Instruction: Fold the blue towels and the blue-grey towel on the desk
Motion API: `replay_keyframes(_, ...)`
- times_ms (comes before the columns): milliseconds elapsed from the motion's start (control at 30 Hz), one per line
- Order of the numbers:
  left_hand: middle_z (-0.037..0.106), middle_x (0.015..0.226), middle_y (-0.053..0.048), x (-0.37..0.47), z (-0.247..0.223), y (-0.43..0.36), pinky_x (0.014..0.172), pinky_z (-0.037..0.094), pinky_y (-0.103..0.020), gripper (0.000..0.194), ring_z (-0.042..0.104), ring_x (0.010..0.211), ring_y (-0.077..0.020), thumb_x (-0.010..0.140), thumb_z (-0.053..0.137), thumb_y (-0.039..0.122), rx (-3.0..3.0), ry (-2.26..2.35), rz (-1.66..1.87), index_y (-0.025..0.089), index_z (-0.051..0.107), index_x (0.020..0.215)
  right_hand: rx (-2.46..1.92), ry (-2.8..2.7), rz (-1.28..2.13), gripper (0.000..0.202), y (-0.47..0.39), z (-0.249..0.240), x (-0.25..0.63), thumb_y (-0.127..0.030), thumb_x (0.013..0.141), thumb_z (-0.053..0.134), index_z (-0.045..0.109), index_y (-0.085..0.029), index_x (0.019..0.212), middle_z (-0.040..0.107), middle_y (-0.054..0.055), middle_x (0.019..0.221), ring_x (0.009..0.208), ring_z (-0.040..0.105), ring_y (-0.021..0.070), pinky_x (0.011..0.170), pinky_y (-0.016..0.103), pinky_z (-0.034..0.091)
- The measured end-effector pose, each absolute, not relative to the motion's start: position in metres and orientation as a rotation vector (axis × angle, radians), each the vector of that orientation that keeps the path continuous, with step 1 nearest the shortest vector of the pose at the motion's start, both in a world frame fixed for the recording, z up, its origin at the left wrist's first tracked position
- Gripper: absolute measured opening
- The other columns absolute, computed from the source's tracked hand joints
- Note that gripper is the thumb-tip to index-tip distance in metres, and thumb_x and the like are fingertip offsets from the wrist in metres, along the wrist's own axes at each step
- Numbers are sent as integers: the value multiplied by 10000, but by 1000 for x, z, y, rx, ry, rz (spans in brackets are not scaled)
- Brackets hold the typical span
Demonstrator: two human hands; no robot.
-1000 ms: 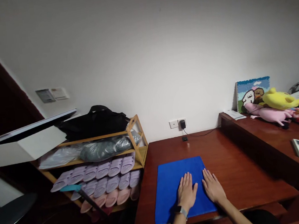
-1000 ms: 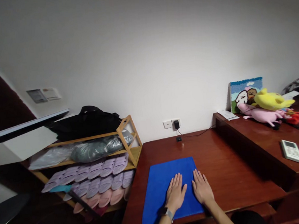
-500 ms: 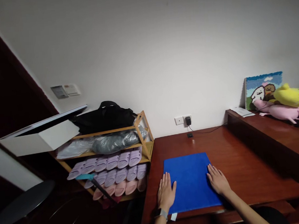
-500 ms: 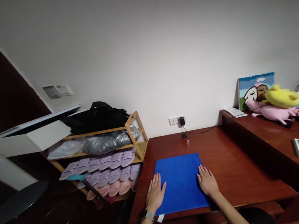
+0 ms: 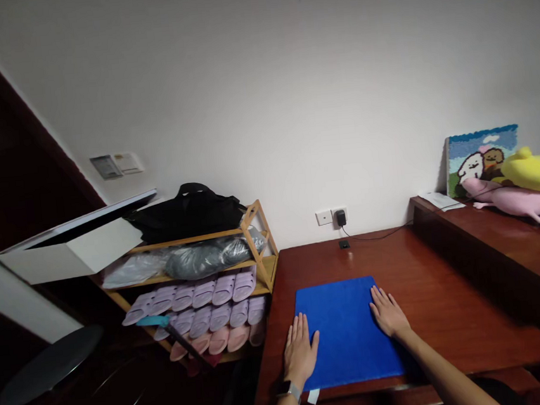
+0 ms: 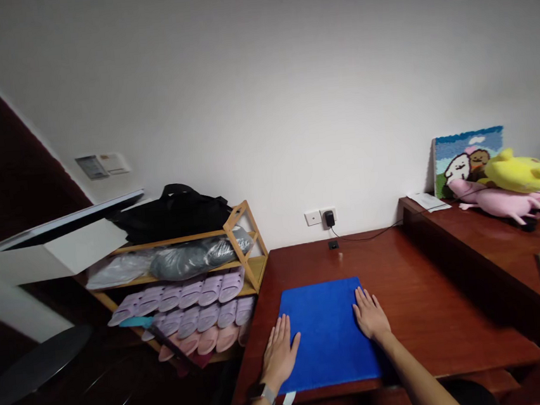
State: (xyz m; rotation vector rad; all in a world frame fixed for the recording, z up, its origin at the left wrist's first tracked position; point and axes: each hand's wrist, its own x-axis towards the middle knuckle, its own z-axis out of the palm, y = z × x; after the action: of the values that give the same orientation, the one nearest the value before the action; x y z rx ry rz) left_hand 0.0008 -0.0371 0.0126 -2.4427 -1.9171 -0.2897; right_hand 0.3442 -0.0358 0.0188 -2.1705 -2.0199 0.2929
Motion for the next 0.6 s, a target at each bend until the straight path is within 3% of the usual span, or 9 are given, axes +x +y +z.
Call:
replay_keyframes(167,303,1717,-117,24,26,-36,1312,276,-502,666,280,1595,-266,1095,234,485,-2456,-1777,-385,131,296,1655,-2165,-1999,279,701,-34,14,344,-416,1056,159,259,-73,1659,234,75,1734,1620,174,248,1321,455,146)
replay_keyframes(433,320,1724,-80,163,27,-28,1308,293,-468,659,272,1601,-237,1097,198,491,-2889,-1387,-422,187,216,1681,-2127,-2001,264,679,-32,11,346,-391,1052,199,287,-91,1654,250,77,1727,1617,187,248,1318,463,162)
replay_keyframes(600,300,1729,-86,147,13,-16,1314,268,-486,689,251,1607,-249,1084,171,525,-2838,-1548,-314,183,240,1678,-2150,-2008,276,683,-33,14,346,-396,1055,171,257,-95,1662,236,67,1733,1618,182,235,1319,450,155)
